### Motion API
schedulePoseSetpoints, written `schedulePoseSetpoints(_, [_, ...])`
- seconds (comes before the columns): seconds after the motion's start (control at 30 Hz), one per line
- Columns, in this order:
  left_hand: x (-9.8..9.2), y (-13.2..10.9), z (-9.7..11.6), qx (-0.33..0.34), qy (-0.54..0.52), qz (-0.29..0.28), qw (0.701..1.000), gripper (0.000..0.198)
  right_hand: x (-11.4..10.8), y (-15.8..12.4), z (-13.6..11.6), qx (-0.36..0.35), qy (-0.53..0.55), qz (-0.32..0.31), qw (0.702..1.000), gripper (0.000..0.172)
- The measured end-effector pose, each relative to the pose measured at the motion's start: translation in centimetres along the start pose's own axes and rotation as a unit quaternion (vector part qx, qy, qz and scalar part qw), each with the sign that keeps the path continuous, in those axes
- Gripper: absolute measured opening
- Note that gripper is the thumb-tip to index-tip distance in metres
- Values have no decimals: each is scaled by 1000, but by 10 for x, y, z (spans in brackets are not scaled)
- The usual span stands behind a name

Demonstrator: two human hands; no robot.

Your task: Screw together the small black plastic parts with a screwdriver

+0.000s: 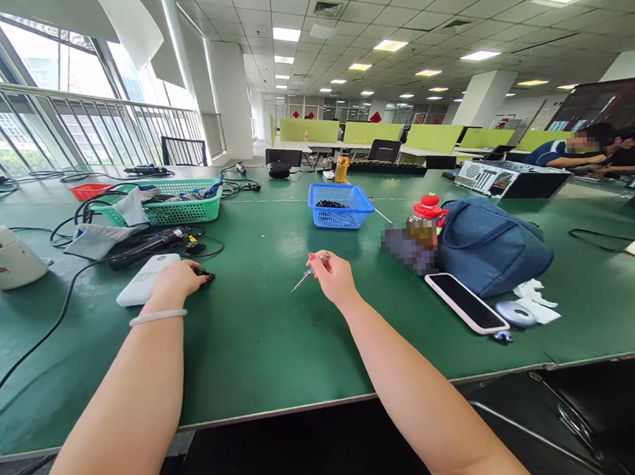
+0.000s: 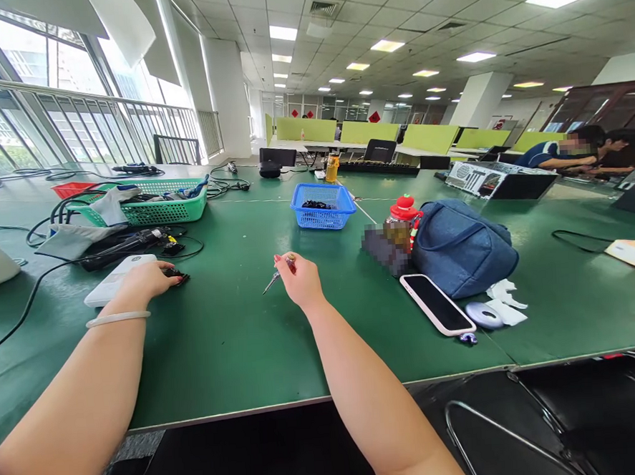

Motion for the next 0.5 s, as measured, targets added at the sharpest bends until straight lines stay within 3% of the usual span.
schedulePoseSetpoints(0.07, [-6, -10, 20, 4, 29, -20, 999, 51, 0, 0, 0, 2, 4, 0, 1000, 47])
schedulePoseSetpoints(0.17, [-11, -30, 70, 128, 5, -26, 991, 48, 1, 1, 2, 5, 18, 0, 1000, 47])
schedulePoseSetpoints(0.3, [-12, -65, 134, 294, -57, -42, 953, 37, -1, 1, 0, -12, 25, 12, 1000, 44])
schedulePoseSetpoints(0.37, [-13, -81, 154, 339, -71, -35, 937, 34, -1, 0, -5, -37, 25, 19, 999, 41])
schedulePoseSetpoints(0.5, [-17, -99, 176, 372, -64, 45, 925, 33, -1, -3, -21, -96, 22, 37, 994, 38])
Point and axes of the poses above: each hand's wrist, its own y-axis towards the middle knuckle, its own x-axis out of the palm, z = x × y, the point moved 5 cm from there along y, towards the middle knuckle, and after that the axes turned 14 degrees about y, right-handed, at the moved point
